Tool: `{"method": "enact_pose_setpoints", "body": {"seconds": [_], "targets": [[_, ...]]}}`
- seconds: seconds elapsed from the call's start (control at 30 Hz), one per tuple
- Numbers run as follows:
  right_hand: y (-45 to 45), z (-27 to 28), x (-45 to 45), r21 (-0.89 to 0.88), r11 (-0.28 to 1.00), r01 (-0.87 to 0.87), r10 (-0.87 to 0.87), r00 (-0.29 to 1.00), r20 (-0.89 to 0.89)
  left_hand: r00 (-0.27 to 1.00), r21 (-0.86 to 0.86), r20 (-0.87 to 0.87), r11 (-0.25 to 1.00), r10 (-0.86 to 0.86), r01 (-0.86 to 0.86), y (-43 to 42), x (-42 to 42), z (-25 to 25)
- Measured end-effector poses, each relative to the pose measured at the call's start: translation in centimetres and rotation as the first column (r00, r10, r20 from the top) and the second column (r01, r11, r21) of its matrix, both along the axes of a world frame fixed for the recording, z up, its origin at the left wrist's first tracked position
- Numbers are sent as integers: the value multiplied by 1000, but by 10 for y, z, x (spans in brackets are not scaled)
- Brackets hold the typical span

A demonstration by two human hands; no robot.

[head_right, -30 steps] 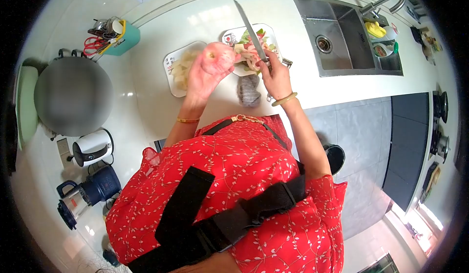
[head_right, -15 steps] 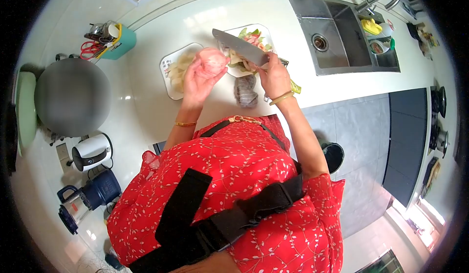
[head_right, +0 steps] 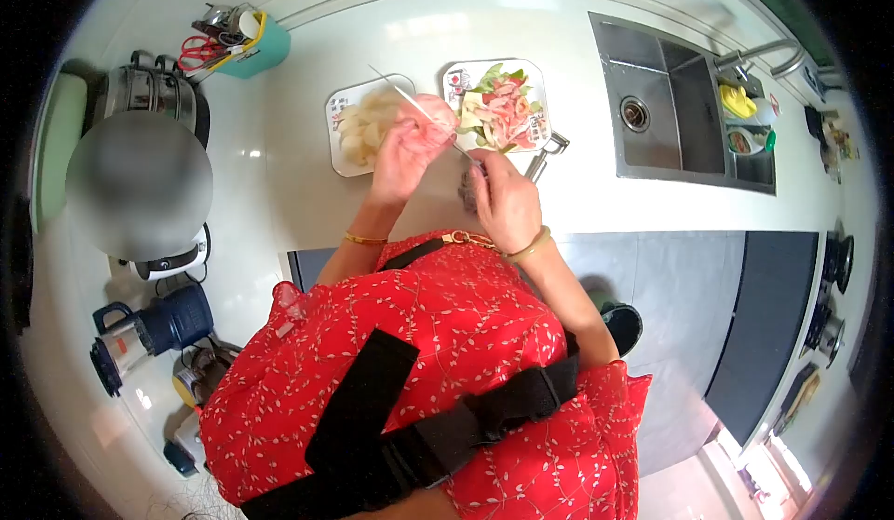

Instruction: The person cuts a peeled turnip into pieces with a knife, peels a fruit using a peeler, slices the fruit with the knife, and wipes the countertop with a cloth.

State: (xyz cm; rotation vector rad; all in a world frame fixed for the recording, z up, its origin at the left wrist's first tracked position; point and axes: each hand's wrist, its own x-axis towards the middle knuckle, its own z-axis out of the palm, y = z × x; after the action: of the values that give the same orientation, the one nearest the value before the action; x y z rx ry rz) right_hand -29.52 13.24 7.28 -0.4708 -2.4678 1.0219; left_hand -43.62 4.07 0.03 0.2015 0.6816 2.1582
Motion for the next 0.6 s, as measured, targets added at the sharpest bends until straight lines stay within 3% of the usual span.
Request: {"method": "enact_pose_setpoints", "body": {"seconds": [0.17,0.37,0.47,0.6], "targets": [[0,-14,-5,67,995,-70,64,995,82,988,-57,-139,995,73,-81,-6,2,2],[0,-13,-10,178,969,-171,137,972,191,972,-133,-63,963,227,-234,-14,8,-5],[-1,-19,-11,211,951,-226,171,953,251,946,-217,-117,921,304,-323,-17,12,-12],[-3,-22,-12,220,934,-281,208,930,302,952,-175,-140,939,273,-295,-25,12,-12]]}}
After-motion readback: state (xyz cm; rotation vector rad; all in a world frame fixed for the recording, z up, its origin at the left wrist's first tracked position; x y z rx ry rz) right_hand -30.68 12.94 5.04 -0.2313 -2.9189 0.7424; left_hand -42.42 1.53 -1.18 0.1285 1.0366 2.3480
